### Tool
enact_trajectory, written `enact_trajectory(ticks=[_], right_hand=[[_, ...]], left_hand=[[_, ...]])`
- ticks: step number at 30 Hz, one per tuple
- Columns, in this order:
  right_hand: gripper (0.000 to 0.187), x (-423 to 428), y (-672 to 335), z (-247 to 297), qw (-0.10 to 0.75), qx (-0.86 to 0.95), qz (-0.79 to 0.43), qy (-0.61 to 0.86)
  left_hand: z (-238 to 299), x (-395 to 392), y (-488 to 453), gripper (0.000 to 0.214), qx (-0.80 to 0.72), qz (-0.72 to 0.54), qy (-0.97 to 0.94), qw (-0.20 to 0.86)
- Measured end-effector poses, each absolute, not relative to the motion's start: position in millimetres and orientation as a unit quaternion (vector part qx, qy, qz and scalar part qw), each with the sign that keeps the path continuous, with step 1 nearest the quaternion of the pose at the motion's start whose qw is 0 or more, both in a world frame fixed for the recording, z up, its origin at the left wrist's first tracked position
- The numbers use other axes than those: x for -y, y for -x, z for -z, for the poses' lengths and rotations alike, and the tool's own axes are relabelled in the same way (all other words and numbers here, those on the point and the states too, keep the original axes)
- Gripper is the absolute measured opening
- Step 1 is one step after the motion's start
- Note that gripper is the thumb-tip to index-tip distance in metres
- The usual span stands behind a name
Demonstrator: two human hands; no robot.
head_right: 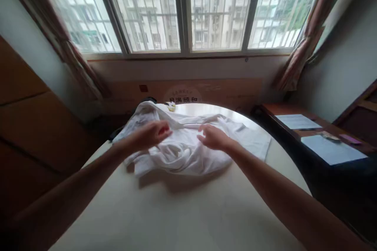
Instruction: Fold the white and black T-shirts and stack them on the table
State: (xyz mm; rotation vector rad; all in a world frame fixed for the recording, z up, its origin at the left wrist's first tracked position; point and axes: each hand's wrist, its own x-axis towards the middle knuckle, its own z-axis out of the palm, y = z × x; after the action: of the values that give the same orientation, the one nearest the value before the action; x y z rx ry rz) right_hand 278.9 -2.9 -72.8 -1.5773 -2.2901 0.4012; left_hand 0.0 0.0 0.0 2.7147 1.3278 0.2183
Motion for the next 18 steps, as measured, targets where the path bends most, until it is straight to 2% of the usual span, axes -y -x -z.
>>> enact_trajectory(ticks=[4,6,8,10,14,16,18], right_hand=[[0.057,29,-278,103,0.113,0.789,-0.094,0.597],[0.071,30,-279,114,0.099,0.771,-0.088,0.623],[0.077,25,-282,123,0.081,0.759,-0.105,0.638],[0.077,16,-285,129,0.061,0.75,-0.114,0.649],[0.076,-5,-294,137,0.061,0.746,-0.12,0.652],[0.073,-16,-302,140,0.071,0.749,-0.125,0.647],[0.07,-27,-312,143,0.081,0.75,-0.123,0.645]], left_hand=[[41,57,17,0.034,-0.405,-0.037,-0.913,0.028],[55,71,23,0.033,-0.445,-0.057,-0.893,-0.034],[63,75,28,0.022,-0.491,-0.062,-0.867,-0.062],[65,73,30,0.023,-0.529,-0.071,-0.844,-0.05],[52,71,31,0.031,-0.594,-0.175,-0.785,0.018],[39,72,33,0.034,-0.596,-0.257,-0.754,0.102],[25,74,37,0.034,-0.586,-0.337,-0.7,0.231]])
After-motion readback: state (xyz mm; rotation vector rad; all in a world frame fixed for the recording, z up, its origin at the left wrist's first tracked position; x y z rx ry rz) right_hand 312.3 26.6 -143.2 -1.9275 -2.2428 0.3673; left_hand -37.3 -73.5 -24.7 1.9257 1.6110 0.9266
